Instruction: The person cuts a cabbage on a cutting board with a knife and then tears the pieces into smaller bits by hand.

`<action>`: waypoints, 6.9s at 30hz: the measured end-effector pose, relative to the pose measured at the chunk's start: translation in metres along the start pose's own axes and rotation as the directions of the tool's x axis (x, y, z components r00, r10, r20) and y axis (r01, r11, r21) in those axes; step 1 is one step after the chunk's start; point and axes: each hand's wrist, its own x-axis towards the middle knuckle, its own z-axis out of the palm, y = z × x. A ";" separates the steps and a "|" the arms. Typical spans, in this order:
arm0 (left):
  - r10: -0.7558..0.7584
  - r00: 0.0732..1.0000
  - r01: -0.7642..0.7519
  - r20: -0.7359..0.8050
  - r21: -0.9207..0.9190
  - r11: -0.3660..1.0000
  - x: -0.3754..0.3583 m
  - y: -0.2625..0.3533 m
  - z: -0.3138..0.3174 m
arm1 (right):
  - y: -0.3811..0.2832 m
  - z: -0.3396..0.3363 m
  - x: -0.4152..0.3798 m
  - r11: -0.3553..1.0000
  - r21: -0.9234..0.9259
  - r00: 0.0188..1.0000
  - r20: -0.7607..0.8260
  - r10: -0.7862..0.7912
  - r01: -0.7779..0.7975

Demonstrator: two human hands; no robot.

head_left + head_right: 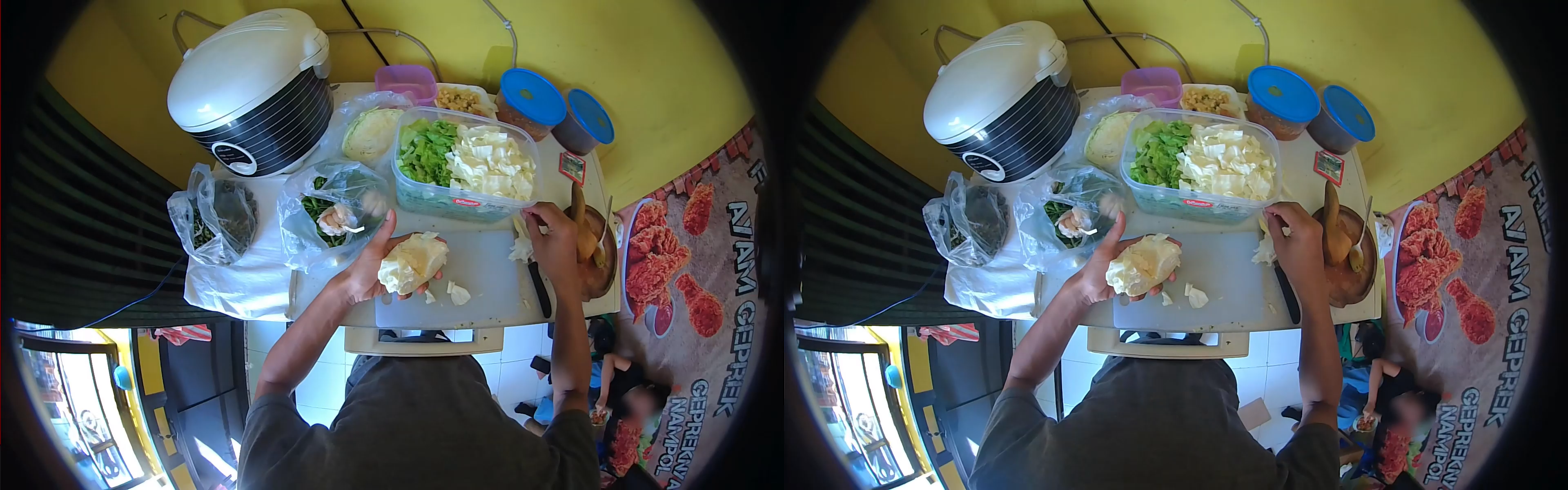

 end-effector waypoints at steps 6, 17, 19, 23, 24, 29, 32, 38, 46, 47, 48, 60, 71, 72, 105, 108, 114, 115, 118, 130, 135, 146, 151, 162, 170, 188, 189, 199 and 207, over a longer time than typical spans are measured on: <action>-0.007 1.000 0.007 -0.023 0.000 1.000 0.000 0.000 0.001 | -0.001 -0.001 0.003 0.996 -0.052 0.997 0.001 0.072 -0.072; 0.006 0.999 -0.005 -0.038 0.007 1.000 0.001 0.000 0.000 | -0.021 -0.038 -0.002 0.980 -0.123 0.913 0.359 0.192 -0.158; 0.005 0.999 -0.005 -0.033 0.002 1.000 0.001 0.000 0.000 | -0.025 -0.032 0.002 0.968 -0.141 0.942 0.239 0.236 -0.206; 0.014 1.000 -0.014 -0.023 0.013 1.000 0.001 -0.001 0.000 | 0.006 -0.003 0.008 0.987 -0.130 0.987 0.120 0.107 -0.091; 0.019 1.000 -0.018 -0.024 0.018 1.000 0.001 -0.002 0.000 | 0.007 0.001 0.009 0.992 -0.117 0.991 0.124 0.053 -0.038; 0.051 0.998 -0.051 -0.027 0.014 0.999 0.002 -0.004 -0.001 | -0.041 -0.011 -0.022 0.988 -0.144 0.976 0.196 0.089 -0.061; 0.046 0.999 -0.046 -0.029 0.009 0.999 0.002 -0.003 -0.002 | -0.077 -0.001 -0.045 0.990 0.056 0.870 0.486 0.085 -0.128; 0.058 0.998 -0.058 -0.028 -0.001 0.998 0.003 -0.004 -0.003 | -0.083 0.026 -0.060 0.988 0.156 0.810 0.577 -0.107 0.020; 0.159 0.975 -0.145 -0.155 0.101 0.984 -0.003 -0.008 0.002 | -0.100 0.034 -0.049 0.970 0.213 0.755 0.615 -0.229 0.120; 0.167 0.971 -0.144 -0.170 0.141 0.980 -0.005 -0.009 0.003 | -0.102 0.035 -0.049 0.969 0.184 0.713 0.656 -0.247 0.166; 0.176 0.967 -0.142 -0.183 0.182 0.973 -0.006 -0.008 0.004 | -0.103 0.036 -0.048 0.964 0.155 0.670 0.695 -0.261 0.214; 0.213 0.952 -0.176 -0.222 0.175 0.969 -0.010 -0.006 0.001 | -0.109 0.018 -0.017 0.930 0.273 0.780 0.515 -0.356 0.245; 0.303 0.936 -0.259 -0.181 0.233 0.937 -0.005 -0.005 0.000 | -0.066 0.000 0.061 0.850 -0.334 0.856 -0.184 -0.483 0.408; 0.320 0.933 -0.276 -0.163 0.244 0.930 -0.006 -0.007 0.001 | -0.080 -0.005 0.055 0.828 -0.349 0.838 -0.174 -0.517 0.438; 0.406 0.900 -0.362 -0.157 0.251 0.898 -0.018 -0.010 0.026 | -0.085 0.041 -0.041 0.896 0.444 0.895 0.397 -0.205 0.009; 0.391 0.909 -0.359 -0.142 0.204 0.911 -0.017 -0.011 0.022 | -0.084 0.041 -0.042 0.903 0.421 0.887 0.383 -0.258 0.081; 0.392 0.912 -0.379 -0.117 0.123 0.917 -0.013 -0.013 0.020 | -0.087 0.045 -0.041 0.899 0.433 0.896 0.370 -0.247 0.069; 0.386 0.916 -0.376 -0.112 0.102 0.921 -0.014 -0.012 0.020 | -0.085 0.044 -0.040 0.888 0.455 0.891 0.374 -0.258 0.066; 0.377 0.923 -0.374 -0.072 0.052 0.926 -0.017 -0.009 0.021 | -0.085 0.040 -0.038 0.862 0.504 0.886 0.374 -0.274 0.053; 0.355 0.923 -0.327 -0.146 0.185 0.927 -0.014 -0.008 0.024 | -0.091 0.033 -0.031 0.852 0.521 0.828 0.497 -0.258 -0.047; 0.359 0.925 -0.321 -0.121 0.256 0.912 -0.013 -0.003 0.029 | -0.084 0.029 -0.029 0.770 0.581 0.791 0.588 -0.171 -0.265; 0.320 0.945 -0.281 -0.069 0.333 0.900 -0.014 0.003 0.032 | -0.074 0.025 -0.028 0.751 0.553 0.725 0.673 -0.146 -0.362; 0.293 0.955 -0.255 -0.051 0.369 0.894 -0.013 0.003 0.032 | -0.079 0.030 -0.033 0.813 0.524 0.759 0.629 -0.169 -0.253; 0.330 0.943 -0.318 0.036 0.378 0.869 -0.012 0.001 0.031 | -0.091 0.036 -0.029 0.712 0.511 0.729 0.684 0.002 -0.482; 0.381 0.924 -0.367 0.027 0.340 0.866 -0.014 0.004 0.030 | -0.073 0.042 -0.033 0.128 0.627 0.640 0.747 0.181 -0.768; 0.446 0.894 -0.411 -0.035 0.329 0.850 -0.007 -0.005 0.033 | -0.102 0.039 -0.043 0.754 0.562 0.857 0.516 0.002 -0.340; 0.448 0.894 -0.415 -0.032 0.323 0.851 -0.007 -0.005 0.032 | -0.100 0.043 -0.044 0.735 0.570 0.829 0.559 -0.019 -0.368; 0.406 0.913 -0.384 -0.024 0.278 0.880 -0.007 -0.007 0.030 | -0.109 0.034 -0.033 0.927 0.371 0.844 0.510 -0.165 -0.044; 0.416 0.909 -0.408 -0.018 0.164 0.898 -0.009 -0.011 0.028 | -0.091 0.035 -0.043 0.628 0.569 0.818 0.537 0.205 -0.531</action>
